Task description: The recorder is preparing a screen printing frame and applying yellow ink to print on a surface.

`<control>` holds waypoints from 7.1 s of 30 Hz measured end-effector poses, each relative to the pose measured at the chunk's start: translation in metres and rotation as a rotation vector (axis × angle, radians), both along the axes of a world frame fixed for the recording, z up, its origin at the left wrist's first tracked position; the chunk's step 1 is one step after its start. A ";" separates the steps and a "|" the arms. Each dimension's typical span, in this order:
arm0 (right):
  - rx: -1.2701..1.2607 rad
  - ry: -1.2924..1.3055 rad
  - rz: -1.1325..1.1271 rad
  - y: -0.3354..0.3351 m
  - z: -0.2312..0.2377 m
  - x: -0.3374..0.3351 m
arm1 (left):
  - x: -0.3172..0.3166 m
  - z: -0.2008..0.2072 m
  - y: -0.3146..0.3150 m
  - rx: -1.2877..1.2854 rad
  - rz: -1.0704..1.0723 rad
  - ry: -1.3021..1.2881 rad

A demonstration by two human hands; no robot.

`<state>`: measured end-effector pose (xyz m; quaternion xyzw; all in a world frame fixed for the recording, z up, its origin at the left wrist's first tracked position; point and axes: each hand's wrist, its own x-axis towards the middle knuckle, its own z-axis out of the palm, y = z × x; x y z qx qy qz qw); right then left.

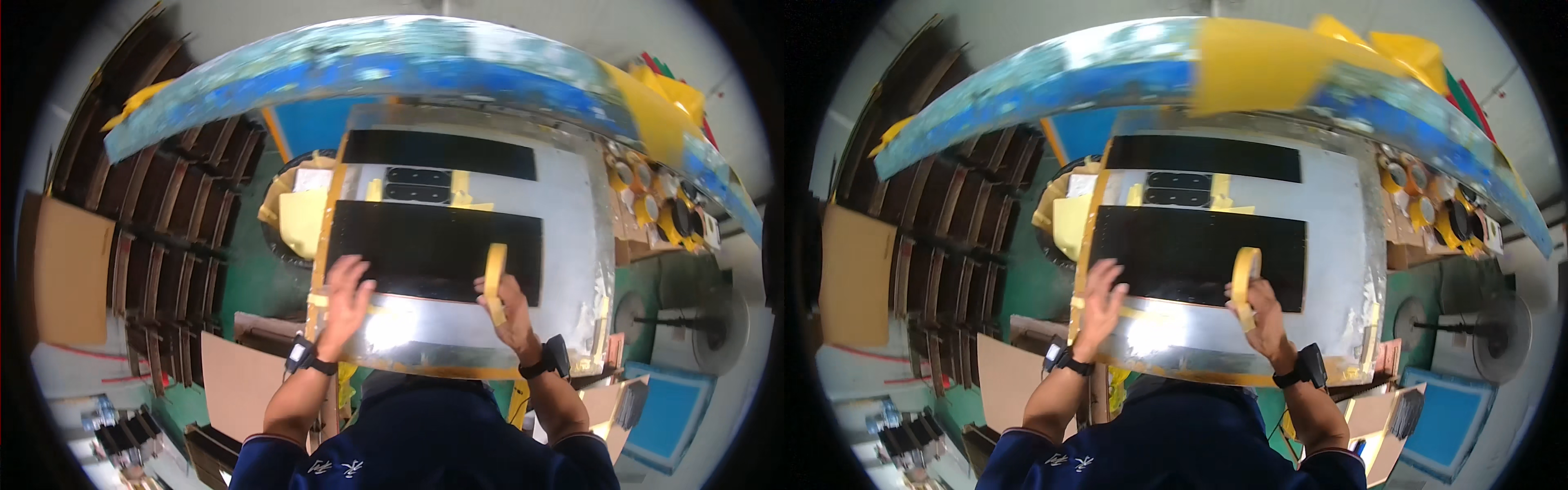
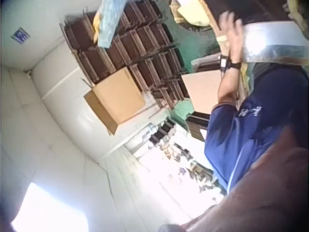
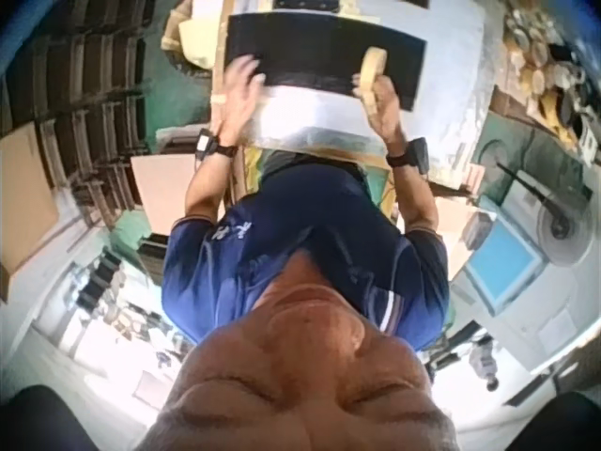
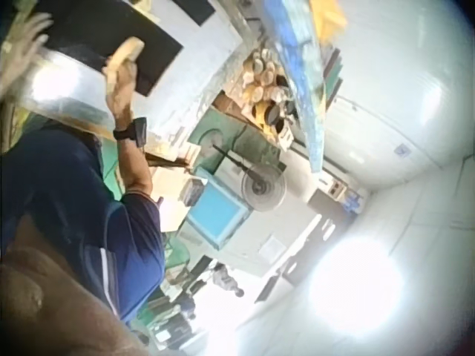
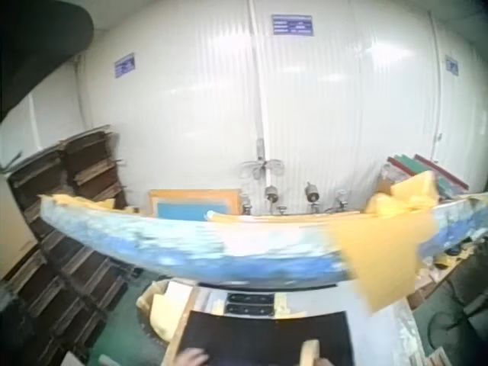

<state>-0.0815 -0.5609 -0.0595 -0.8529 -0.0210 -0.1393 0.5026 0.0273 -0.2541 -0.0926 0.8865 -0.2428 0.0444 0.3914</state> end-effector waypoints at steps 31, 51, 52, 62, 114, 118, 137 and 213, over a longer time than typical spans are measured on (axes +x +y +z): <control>0.673 0.538 0.619 0.175 0.028 0.075 | -0.027 0.060 0.108 -0.483 -0.290 0.698; 0.116 0.134 0.268 0.213 0.059 0.104 | -0.012 0.068 0.087 -0.330 0.095 0.602; 0.060 0.114 0.304 0.215 0.062 0.109 | -0.011 0.068 0.088 -0.375 0.120 0.618; 0.234 0.337 0.175 0.166 -0.057 0.272 | -0.022 0.055 0.121 -0.292 0.035 -0.043; 0.150 -0.004 0.246 0.184 0.012 0.092 | -0.029 0.038 0.056 -0.482 -0.080 0.589; 0.076 -0.119 -0.025 0.134 0.028 0.054 | -0.023 0.051 0.002 -0.290 -0.134 0.590; -0.194 0.534 -0.152 -0.209 -0.089 0.027 | -0.083 0.069 -0.105 -0.029 -0.364 0.294; -0.738 0.408 -0.262 -0.311 -0.117 0.235 | -0.097 0.039 -0.045 -0.037 0.152 0.524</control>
